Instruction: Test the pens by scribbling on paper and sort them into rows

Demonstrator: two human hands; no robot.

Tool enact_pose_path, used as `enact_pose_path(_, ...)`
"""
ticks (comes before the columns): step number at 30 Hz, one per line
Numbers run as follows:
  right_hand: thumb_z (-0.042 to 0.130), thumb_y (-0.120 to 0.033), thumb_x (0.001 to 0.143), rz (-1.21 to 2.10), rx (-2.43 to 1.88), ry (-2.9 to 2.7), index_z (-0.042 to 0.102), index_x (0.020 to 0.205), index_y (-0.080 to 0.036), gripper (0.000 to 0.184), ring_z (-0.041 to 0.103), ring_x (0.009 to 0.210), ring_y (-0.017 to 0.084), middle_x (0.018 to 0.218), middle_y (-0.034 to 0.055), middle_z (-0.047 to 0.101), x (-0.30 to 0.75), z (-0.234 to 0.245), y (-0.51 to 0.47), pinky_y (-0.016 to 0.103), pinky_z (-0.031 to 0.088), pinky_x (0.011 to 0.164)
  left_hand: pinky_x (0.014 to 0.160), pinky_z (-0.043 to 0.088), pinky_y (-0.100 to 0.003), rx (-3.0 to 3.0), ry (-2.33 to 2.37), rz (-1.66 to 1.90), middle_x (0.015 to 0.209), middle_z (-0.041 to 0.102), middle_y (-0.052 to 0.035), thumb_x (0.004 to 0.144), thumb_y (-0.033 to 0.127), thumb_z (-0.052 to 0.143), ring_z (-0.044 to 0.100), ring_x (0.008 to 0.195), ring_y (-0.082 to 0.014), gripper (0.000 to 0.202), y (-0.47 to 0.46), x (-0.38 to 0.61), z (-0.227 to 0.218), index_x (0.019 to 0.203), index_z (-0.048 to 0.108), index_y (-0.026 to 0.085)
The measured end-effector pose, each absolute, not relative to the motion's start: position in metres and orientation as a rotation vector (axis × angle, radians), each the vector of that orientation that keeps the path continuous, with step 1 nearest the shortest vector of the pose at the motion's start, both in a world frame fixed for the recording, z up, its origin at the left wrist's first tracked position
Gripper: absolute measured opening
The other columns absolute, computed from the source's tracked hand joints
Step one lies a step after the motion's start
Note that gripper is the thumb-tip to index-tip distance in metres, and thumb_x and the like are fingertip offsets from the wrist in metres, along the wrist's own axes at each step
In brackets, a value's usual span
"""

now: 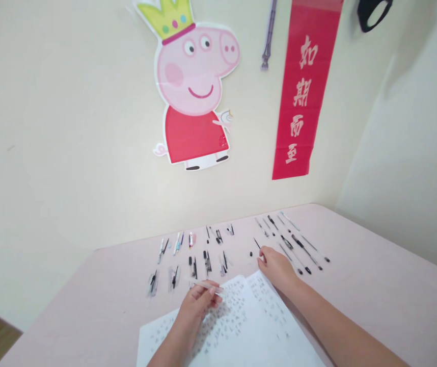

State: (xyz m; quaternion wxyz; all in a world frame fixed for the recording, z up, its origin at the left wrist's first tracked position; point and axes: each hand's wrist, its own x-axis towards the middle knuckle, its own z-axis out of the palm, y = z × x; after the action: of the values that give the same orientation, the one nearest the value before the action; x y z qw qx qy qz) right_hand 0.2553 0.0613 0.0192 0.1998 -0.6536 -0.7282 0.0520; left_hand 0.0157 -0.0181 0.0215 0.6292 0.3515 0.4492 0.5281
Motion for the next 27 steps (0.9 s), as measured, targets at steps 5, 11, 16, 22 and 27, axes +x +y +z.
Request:
enact_pose_path(5, 0.049, -0.023, 0.084, 0.127, -1.95, -2.01, 0.059, 0.091, -0.014, 0.015, 0.061, 0.076, 0.02, 0.086, 0.0097, 0.067, 0.271, 0.01, 0.072, 0.027, 0.03, 0.061, 0.062, 0.046, -0.024, 0.773, 1.013, 1.234, 0.073, 0.069, -0.0064, 0.061, 0.034, 0.079, 0.061, 0.068, -0.0149, 0.028, -0.017, 0.016, 0.021, 0.075, 0.068, 0.014)
enact_pose_path(11, 0.048, -0.025, 0.084, 0.108, -2.072, -2.049, 0.061, 0.089, -0.012, 0.019, 0.064, 0.076, 0.023, 0.084, 0.0133, 0.069, 0.27, 0.007, 0.075, 0.029, 0.03, 0.058, 0.065, 0.048, -0.024, 0.736, 1.012, 1.276, 0.074, 0.069, -0.0057, 0.064, 0.03, 0.077, 0.063, 0.072, -0.0152, 0.021, -0.017, 0.014, 0.021, 0.074, 0.066, 0.015)
enact_pose_path(16, 0.045, -0.018, 0.082, 0.071, -2.103, -2.091, 0.063, 0.084, -0.01, 0.019, 0.064, 0.077, 0.024, 0.084, 0.0161, 0.069, 0.27, 0.007, 0.077, 0.029, 0.032, 0.059, 0.066, 0.05, -0.021, 0.698, 0.981, 1.281, 0.077, 0.071, -0.0061, 0.064, 0.03, 0.078, 0.065, 0.077, -0.0149, 0.025, -0.014, 0.01, 0.014, 0.078, 0.064, 0.015)
enact_pose_path(22, 0.045, -0.017, 0.08, 0.063, -2.076, -2.105, 0.064, 0.078, -0.01, 0.02, 0.064, 0.075, 0.025, 0.081, 0.0169, 0.069, 0.271, 0.008, 0.076, 0.03, 0.031, 0.058, 0.063, 0.053, -0.019, 0.575, 0.96, 1.322, 0.075, 0.069, -0.0032, 0.064, 0.026, 0.079, 0.067, 0.075, -0.0145, 0.024, -0.012, 0.009, 0.015, 0.077, 0.062, 0.015)
enact_pose_path(27, 0.047, -0.017, 0.076, 0.12, -2.019, -2.023, 0.061, 0.068, -0.014, 0.016, 0.059, 0.068, 0.02, 0.073, 0.0114, 0.067, 0.272, 0.007, 0.075, 0.027, 0.029, 0.056, 0.062, 0.054, -0.019, 0.53, 0.962, 1.347, 0.074, 0.068, -0.0021, 0.067, 0.022, 0.077, 0.068, 0.074, -0.0148, 0.02, -0.011, 0.008, 0.014, 0.077, 0.061, 0.015)
